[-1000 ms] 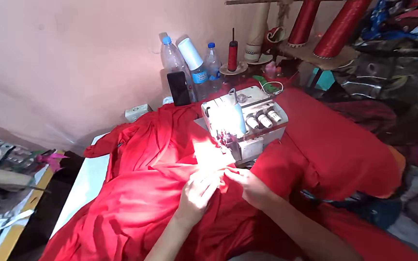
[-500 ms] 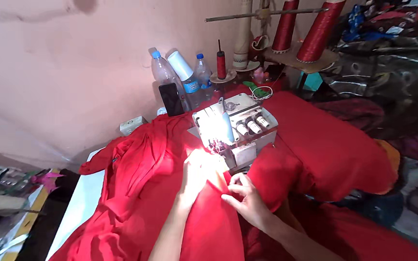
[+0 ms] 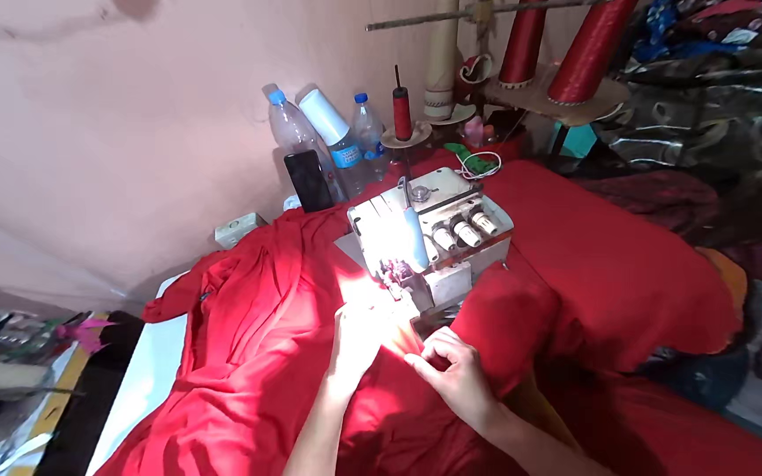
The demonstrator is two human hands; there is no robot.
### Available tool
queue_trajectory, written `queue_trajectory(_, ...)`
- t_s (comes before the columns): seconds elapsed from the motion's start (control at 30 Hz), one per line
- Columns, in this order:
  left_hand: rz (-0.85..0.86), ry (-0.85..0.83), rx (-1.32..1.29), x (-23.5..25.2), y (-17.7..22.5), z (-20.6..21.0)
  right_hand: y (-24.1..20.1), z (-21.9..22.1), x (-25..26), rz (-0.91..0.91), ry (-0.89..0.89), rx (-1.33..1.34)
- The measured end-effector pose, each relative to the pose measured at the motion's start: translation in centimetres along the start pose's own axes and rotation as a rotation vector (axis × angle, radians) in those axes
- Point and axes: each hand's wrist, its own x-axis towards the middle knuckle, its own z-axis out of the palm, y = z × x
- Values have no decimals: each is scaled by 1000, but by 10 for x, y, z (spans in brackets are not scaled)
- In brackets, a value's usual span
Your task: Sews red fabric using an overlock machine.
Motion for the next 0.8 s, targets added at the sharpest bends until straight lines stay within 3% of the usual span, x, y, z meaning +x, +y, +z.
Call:
queue_trajectory(0.07, 38, 28, -1, -1, -6, 4, 1, 0, -1, 23, 9, 29)
queue_trajectory(0.17, 240, 224, 61, -3, -23, 24, -7, -4, 2, 169, -57, 98)
queue_trajectory(0.3, 405, 270, 423, -35, -7, 38, -12, -17, 5, 358, -250, 221)
queue_trajectory(0.43, 326, 194, 534, -40, -22, 61, -7, -20, 6, 337, -241, 246)
queue_trajectory(0.63, 290, -17, 466, -17, -9, 45, -5, -16, 25, 326, -185, 279)
queue_trajectory(0.7, 272, -53, 336, -24, -10, 32, -3, -15, 25, 320, -180, 277)
queue_trajectory(0.73, 281, 33, 255, -33, -18, 28, -2, -14, 28, 314, -172, 273)
queue_trajectory(0.8, 349, 367, 197, -59, -46, 15, 0, -9, 37, 298, -151, 247)
